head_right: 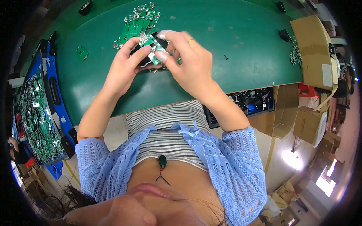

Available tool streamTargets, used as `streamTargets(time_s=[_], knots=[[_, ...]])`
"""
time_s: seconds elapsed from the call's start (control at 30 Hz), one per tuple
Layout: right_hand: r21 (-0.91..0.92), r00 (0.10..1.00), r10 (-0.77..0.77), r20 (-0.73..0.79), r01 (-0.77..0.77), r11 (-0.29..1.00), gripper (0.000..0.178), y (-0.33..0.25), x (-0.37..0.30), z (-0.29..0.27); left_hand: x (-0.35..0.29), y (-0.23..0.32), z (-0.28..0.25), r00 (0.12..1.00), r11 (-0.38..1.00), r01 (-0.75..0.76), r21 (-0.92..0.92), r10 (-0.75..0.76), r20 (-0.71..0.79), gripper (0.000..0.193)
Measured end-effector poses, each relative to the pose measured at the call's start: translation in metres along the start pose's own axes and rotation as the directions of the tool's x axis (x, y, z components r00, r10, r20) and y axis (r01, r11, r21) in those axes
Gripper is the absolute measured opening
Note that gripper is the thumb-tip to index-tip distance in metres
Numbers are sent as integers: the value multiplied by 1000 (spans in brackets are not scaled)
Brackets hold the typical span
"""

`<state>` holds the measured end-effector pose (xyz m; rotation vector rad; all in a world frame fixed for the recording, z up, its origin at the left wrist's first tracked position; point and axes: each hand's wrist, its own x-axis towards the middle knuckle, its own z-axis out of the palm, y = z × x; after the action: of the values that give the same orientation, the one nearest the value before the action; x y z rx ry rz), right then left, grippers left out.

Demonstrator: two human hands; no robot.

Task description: The person assembles electronic components and plastic housings onto printed circuit boards by hand.

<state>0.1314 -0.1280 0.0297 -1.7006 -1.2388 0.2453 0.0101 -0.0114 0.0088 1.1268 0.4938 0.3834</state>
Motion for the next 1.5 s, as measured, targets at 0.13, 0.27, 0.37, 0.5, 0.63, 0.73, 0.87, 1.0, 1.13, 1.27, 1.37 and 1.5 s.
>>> streamTargets(time_s=[0.13,0.27,0.37,0.5,0.63,0.73,0.87,1.0,1.13,1.27,1.37,1.5], knots=[[-241,939,-340,-47,319,916,26,11,8,3,-2,3,1,995,991,88,-98,-83,53,25],[-136,937,-344,-57,334,933,15,9,16,2,-2,6,3,1000,1000,-22,1,22,-15,25],[-133,949,-314,-32,307,942,11,5,21,0,-2,11,0,977,982,-187,24,188,-99,19],[-233,915,-400,50,400,887,12,7,30,-2,0,2,-5,803,704,-494,510,595,-43,13],[-351,883,-455,112,463,814,13,3,33,-3,-1,7,-1,773,654,-509,559,633,-36,12],[-377,857,-498,133,509,774,14,2,34,-2,-2,7,-1,752,593,-516,619,659,-4,13],[-376,871,-464,163,490,787,13,2,35,-1,1,5,-5,659,413,-551,725,748,75,10],[-148,903,-428,44,430,891,14,6,30,4,-5,20,-5,996,992,-87,96,90,-28,12],[-144,883,-469,17,466,873,16,10,30,5,-5,19,-9,999,999,28,-33,-27,32,14],[-135,908,-418,5,415,900,18,12,29,5,-5,17,-8,991,990,-125,70,127,-33,23],[-114,900,-433,49,436,893,19,12,29,6,-5,13,-6,938,930,-288,228,322,-130,29],[-190,867,-494,64,496,847,23,14,28,7,-9,12,-4,905,863,-307,401,396,-158,33]])
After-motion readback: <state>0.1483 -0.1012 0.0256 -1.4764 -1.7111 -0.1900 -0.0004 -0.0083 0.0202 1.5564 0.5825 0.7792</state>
